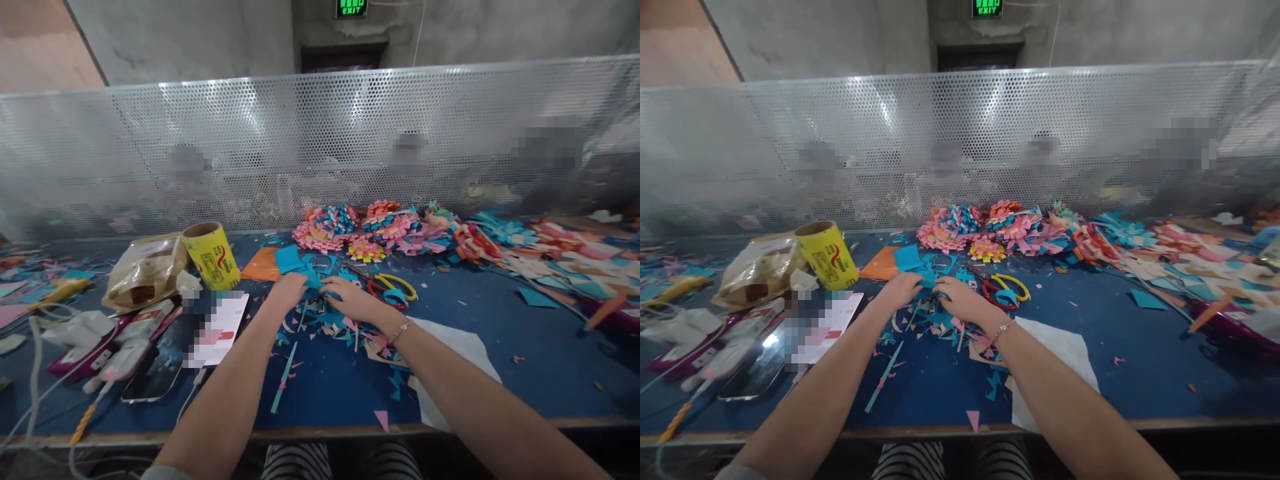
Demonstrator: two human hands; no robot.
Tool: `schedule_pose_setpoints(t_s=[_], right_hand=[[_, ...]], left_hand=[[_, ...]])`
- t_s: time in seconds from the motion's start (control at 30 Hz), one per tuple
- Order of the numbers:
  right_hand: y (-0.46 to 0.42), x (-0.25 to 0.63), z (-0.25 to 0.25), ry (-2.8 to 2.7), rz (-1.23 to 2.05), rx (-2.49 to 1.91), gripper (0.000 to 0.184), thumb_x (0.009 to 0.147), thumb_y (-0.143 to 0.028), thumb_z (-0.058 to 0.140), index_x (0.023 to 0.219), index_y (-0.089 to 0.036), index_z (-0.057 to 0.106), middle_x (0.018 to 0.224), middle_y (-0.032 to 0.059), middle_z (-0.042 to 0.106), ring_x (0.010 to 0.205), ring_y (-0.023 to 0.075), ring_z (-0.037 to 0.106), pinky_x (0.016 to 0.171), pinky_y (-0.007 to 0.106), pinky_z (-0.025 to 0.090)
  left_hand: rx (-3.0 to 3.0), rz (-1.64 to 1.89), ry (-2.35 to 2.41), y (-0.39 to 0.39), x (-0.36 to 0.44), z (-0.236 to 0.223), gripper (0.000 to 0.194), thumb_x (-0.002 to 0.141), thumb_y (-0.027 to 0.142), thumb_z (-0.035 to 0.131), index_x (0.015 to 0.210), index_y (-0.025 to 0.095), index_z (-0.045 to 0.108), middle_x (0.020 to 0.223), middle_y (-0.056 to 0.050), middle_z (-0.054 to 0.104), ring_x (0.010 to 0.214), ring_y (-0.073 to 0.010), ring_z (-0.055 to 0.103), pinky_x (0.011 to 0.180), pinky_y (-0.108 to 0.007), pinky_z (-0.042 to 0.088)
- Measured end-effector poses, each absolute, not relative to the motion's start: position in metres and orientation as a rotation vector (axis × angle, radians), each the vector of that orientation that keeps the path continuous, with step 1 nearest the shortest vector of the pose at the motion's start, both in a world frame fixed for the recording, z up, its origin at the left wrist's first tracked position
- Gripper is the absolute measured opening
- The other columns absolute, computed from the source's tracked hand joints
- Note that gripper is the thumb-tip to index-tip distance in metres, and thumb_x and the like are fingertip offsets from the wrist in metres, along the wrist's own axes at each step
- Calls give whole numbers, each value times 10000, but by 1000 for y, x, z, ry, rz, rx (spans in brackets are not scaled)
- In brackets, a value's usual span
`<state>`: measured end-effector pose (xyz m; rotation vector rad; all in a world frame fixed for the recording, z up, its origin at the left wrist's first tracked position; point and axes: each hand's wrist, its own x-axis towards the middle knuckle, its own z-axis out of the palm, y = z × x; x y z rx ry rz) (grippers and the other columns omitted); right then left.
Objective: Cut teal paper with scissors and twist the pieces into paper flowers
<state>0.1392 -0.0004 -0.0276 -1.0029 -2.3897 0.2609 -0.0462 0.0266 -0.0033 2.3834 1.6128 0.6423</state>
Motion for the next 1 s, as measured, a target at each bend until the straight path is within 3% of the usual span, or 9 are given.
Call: schedule_pose_setpoints(t_s=[0.13, 0.27, 0.43, 0.67, 0.87, 1.0], right_hand=[[2, 140, -29, -2313, 266, -1023, 251, 803, -131, 431, 969, -163, 616, 1150, 125, 556, 1076, 213, 532, 937, 394, 438], [5, 142, -28, -2077, 204, -1109, 266, 791, -130, 433, 1002, -155, 594, 1064, 125, 586, 1031, 217, 544, 930, 417, 429], [7, 142, -23, -1781, 354, -1212, 345, 788, -283, 484, 1101, -145, 530, 1095, 139, 587, 1031, 241, 549, 880, 422, 454], [8, 145, -19, -1499, 551, -1154, 248, 744, -324, 495, 917, -170, 585, 860, 79, 656, 774, 195, 616, 731, 369, 505], [7, 147, -16, -1454, 537, -1144, 274, 717, -337, 518, 897, -149, 603, 831, 82, 650, 748, 194, 606, 700, 350, 498], [4, 147, -14, -1466, 501, -1170, 286, 741, -302, 463, 925, -153, 624, 876, 86, 652, 762, 188, 595, 706, 342, 485]], left_hand=[[2476, 523, 1689, 25, -46, 4, 203, 783, 172, 445, 756, 190, 646, 821, -116, 663, 896, -246, 608, 856, -342, 401], [2379, 809, 1704, 20, -42, 18, 235, 795, 175, 420, 849, 185, 649, 864, -97, 665, 908, -226, 599, 849, -326, 416], [1890, 1229, 1421, 18, -34, 26, 173, 751, 215, 472, 783, 165, 635, 764, -35, 630, 744, -172, 598, 724, -301, 495], [1311, 1307, 1123, 17, -24, 18, 124, 620, 217, 639, 676, 130, 571, 638, 12, 538, 627, -97, 534, 665, -302, 536], [1316, 1262, 1198, 18, -22, 11, 318, 600, 157, 674, 903, 121, 581, 701, -19, 600, 653, -133, 595, 662, -327, 538], [1671, 1208, 1263, 15, -23, 11, 285, 602, 186, 680, 876, 145, 613, 782, -55, 657, 771, -183, 628, 749, -346, 516]])
